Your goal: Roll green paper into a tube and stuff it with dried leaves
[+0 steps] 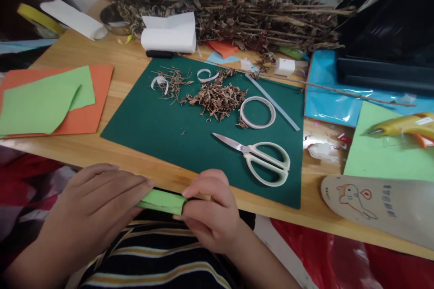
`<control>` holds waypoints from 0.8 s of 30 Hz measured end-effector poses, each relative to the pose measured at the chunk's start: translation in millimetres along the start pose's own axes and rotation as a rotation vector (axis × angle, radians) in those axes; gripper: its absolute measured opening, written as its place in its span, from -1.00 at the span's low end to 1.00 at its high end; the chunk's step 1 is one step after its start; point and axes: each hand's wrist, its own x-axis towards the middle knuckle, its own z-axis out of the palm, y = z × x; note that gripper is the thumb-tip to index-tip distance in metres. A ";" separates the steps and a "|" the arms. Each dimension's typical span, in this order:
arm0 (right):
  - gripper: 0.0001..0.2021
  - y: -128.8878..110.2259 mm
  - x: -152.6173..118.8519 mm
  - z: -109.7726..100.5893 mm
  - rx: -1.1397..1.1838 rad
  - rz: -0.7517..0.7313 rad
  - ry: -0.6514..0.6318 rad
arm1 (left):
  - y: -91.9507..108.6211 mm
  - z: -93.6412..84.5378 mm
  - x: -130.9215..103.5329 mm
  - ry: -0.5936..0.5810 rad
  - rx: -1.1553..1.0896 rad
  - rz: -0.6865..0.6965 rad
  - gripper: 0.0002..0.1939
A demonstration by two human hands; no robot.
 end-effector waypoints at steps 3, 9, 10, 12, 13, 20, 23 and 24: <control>-0.92 -0.2 0.4 0.6 0.014 -0.001 -0.006 | 1.9 -0.7 -1.5 0.046 -0.008 -0.001 -0.83; -0.88 0.3 -1.4 2.0 0.100 0.010 -0.026 | 0.2 -1.4 -1.5 0.039 0.023 0.044 -0.84; -0.87 0.4 -1.4 2.1 0.108 0.010 -0.031 | -0.3 -1.6 -1.5 0.036 0.027 0.053 -0.84; -0.85 0.4 -0.8 2.6 0.121 0.024 -0.040 | -1.1 -2.1 -1.4 0.021 0.038 0.070 -0.84; -0.84 0.3 -0.2 2.9 0.127 0.033 -0.037 | -1.3 -2.3 -1.3 0.016 0.043 0.079 -0.84; -0.76 -0.3 4.1 3.4 0.103 0.036 -0.093 | -1.9 -2.5 0.0 0.002 0.057 0.124 -0.85; -0.77 0.3 3.2 2.2 0.097 0.011 -0.119 | -2.5 -2.0 0.8 -0.024 0.043 0.138 -0.86; -0.76 0.3 2.8 1.7 0.101 -0.003 -0.116 | -2.8 -1.9 1.1 -0.028 0.034 0.140 -0.87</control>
